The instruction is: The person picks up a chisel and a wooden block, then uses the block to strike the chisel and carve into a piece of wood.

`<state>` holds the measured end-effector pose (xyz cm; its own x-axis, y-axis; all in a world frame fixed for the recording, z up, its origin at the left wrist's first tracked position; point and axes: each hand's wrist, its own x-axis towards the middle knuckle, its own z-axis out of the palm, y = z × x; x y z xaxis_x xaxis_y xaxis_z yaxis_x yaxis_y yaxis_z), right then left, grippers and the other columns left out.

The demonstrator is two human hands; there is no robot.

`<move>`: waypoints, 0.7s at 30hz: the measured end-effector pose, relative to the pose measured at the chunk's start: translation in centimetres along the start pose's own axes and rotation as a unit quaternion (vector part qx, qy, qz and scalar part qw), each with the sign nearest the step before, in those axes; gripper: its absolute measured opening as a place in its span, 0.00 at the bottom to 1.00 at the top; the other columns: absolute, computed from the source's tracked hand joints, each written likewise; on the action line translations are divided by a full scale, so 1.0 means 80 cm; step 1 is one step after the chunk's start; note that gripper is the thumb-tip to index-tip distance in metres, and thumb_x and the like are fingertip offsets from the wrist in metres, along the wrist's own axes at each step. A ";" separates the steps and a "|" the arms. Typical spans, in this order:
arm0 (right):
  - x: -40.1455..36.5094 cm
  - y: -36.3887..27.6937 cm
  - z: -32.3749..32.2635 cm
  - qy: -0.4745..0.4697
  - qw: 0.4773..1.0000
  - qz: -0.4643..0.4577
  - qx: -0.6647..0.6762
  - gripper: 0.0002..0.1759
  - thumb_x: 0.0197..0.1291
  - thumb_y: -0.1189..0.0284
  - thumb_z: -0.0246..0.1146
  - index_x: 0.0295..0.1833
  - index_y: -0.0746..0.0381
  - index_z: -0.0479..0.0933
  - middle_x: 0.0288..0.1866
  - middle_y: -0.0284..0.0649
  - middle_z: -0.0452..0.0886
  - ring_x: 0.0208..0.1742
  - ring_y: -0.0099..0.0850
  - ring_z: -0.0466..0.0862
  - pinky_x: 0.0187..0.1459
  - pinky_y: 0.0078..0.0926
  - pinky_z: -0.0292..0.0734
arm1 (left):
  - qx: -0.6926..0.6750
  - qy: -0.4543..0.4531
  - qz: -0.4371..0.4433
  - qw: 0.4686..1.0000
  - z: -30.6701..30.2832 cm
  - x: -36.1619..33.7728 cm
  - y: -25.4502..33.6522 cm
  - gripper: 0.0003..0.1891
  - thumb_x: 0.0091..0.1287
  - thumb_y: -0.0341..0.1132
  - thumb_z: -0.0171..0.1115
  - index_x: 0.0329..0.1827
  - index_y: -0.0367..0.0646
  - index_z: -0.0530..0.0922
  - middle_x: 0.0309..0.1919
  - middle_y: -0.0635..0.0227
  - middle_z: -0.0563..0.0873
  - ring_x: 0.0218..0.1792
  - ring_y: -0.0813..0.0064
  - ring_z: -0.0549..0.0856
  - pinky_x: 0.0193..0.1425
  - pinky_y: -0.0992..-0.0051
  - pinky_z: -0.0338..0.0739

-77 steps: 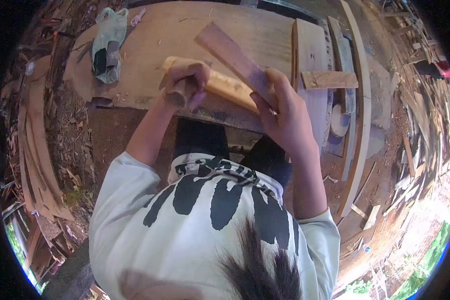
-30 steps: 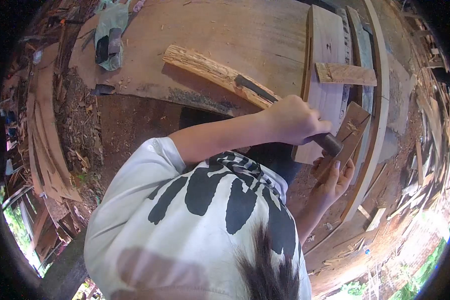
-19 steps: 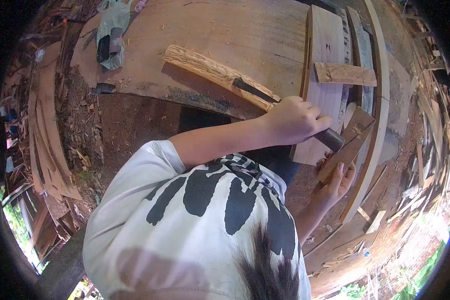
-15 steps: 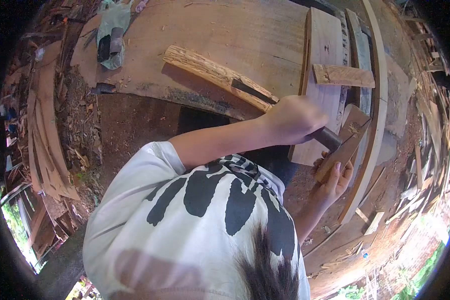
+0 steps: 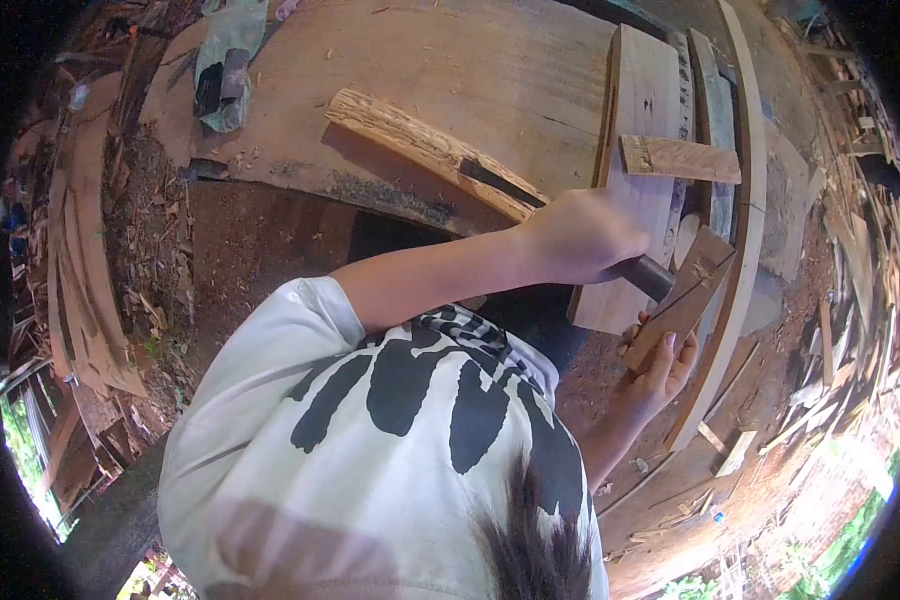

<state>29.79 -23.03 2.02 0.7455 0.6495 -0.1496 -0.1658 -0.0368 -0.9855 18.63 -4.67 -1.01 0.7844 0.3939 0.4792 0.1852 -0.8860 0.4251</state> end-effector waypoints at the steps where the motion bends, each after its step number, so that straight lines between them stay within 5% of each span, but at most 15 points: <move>1: 0.000 -0.001 0.000 -0.001 1.000 -0.003 -0.003 0.17 0.73 0.69 0.54 0.62 0.63 0.63 0.44 0.54 0.83 0.35 0.31 0.84 0.32 0.21 0.79 | 0.001 -0.008 0.000 1.000 -0.001 0.001 0.000 0.10 0.55 0.41 0.68 0.32 0.48 0.78 0.23 0.68 0.83 0.28 0.64 0.88 0.33 0.66 0.80; 17: 0.003 0.000 -0.027 0.011 0.999 -0.029 -0.017 0.21 0.73 0.66 0.56 0.64 0.64 0.62 0.44 0.53 0.83 0.35 0.31 0.85 0.30 0.20 0.80 | -0.011 -0.081 -0.022 0.996 -0.009 0.009 -0.007 0.10 0.56 0.40 0.68 0.33 0.47 0.78 0.25 0.64 0.85 0.28 0.61 0.88 0.30 0.62 0.81; 21: 0.012 -0.008 -0.028 0.155 0.985 -0.050 0.065 0.22 0.73 0.65 0.56 0.64 0.65 0.63 0.45 0.54 0.82 0.33 0.33 0.83 0.30 0.22 0.81 | -0.001 -0.070 -0.017 0.997 0.005 0.006 -0.015 0.10 0.56 0.40 0.68 0.34 0.47 0.78 0.25 0.63 0.85 0.28 0.61 0.88 0.30 0.62 0.81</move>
<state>32.07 -24.06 2.29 0.9199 0.3818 -0.0901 -0.1479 0.1250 -0.9811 19.01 -3.56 -1.61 0.8522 0.3858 0.3533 0.2121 -0.8721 0.4409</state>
